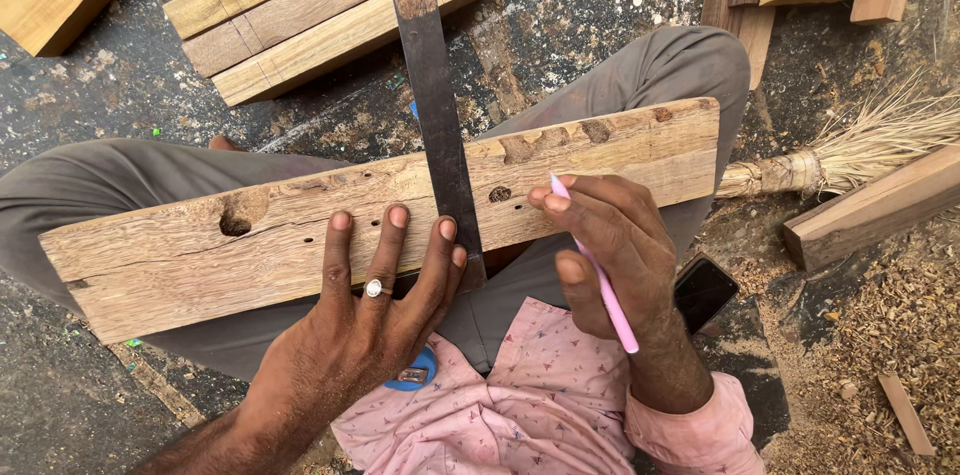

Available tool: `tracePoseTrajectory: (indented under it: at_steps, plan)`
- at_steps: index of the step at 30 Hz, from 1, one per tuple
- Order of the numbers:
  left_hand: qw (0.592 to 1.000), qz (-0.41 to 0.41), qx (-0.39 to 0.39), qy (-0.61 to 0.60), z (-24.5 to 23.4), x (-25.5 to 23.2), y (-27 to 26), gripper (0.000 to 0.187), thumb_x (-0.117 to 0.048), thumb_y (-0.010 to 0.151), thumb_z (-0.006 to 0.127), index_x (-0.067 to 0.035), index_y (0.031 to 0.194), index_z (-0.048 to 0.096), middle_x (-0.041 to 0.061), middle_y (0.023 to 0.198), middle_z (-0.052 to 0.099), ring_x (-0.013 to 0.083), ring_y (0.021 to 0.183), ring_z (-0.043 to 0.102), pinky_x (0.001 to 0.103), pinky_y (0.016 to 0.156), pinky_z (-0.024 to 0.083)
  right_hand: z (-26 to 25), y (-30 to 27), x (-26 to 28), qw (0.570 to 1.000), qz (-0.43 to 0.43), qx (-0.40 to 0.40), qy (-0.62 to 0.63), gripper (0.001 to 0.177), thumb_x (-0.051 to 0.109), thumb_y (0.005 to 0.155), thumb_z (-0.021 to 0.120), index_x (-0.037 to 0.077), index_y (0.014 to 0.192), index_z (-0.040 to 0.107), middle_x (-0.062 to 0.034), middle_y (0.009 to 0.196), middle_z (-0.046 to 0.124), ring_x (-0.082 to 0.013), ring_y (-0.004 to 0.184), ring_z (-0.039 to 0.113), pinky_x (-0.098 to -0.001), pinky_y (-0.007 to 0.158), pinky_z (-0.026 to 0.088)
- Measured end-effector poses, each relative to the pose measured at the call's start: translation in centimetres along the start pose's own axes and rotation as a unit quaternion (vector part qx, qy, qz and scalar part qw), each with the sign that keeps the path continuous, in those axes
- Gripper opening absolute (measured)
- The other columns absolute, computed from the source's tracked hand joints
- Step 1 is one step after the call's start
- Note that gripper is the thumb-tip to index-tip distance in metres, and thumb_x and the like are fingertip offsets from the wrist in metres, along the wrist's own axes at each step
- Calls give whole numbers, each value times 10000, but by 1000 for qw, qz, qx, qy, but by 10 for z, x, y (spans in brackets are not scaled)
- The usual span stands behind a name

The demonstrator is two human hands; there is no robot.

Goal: The person sits on the floor and uses a try square and a pink pencil to mark lines on several wooden planks. They measure and draw perpendicular lines on the wood pieces, preparing them for cutting or assembly.

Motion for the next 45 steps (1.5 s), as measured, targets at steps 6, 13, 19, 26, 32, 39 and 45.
tracePoseTrajectory:
  at_steps: [6,13,19,26,32,39,45]
  plan:
    - [999,12,-8,29,-12,6,-1,703,-463,954,453,-70,1535,401,217,1595,359,507,1389,360,685,1072,383,7,7,4,998,16,-3,52,212,150,1047,667,34,1211,598,-90,1180,758,-267,1166,708,-396,1014,565]
    - [999,2,-23,22,-13,8,-1,660,-447,976,465,-91,1530,424,197,1568,366,487,1405,367,681,1094,372,16,12,6,999,28,7,22,257,72,937,777,47,1177,690,-105,1128,754,-268,1101,740,-387,956,599]
    - [1000,3,-21,13,-11,7,-2,678,-472,964,469,-102,1531,427,193,1560,359,487,1399,373,688,1087,370,17,15,7,999,35,6,21,243,81,933,774,44,1162,704,-99,1129,750,-264,1093,735,-393,958,585]
    - [1000,4,-7,7,-11,7,-1,743,-505,943,452,-131,1584,414,183,1615,350,470,1408,371,687,1092,365,14,17,13,999,26,26,19,263,57,914,692,24,1176,705,-114,1120,750,-276,1098,729,-410,973,573]
    - [1000,15,3,21,-9,6,-1,754,-512,936,457,-128,1584,408,193,1607,353,497,1450,359,691,1088,345,15,25,10,996,90,15,8,265,45,923,710,6,1183,683,-160,1084,747,-269,1062,733,-387,921,611]
    - [1000,6,-16,4,-8,6,-3,739,-535,948,444,-86,1534,406,209,1591,344,491,1409,352,696,1083,361,18,39,21,996,84,23,-8,259,63,917,744,16,1169,706,-119,1076,761,-283,1010,746,-378,873,617]
    - [1000,8,-20,9,-6,6,-3,750,-540,948,450,-76,1535,403,220,1588,339,505,1399,356,697,1076,371,19,49,25,995,86,39,-13,220,80,949,745,20,1159,711,-101,1074,766,-273,971,742,-392,865,602]
Point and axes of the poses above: each hand's wrist, its own y-axis towards the middle knuckle, its own z-axis out of the palm, x = y × z, the point moved 6 cm from there along y, towards the middle knuckle
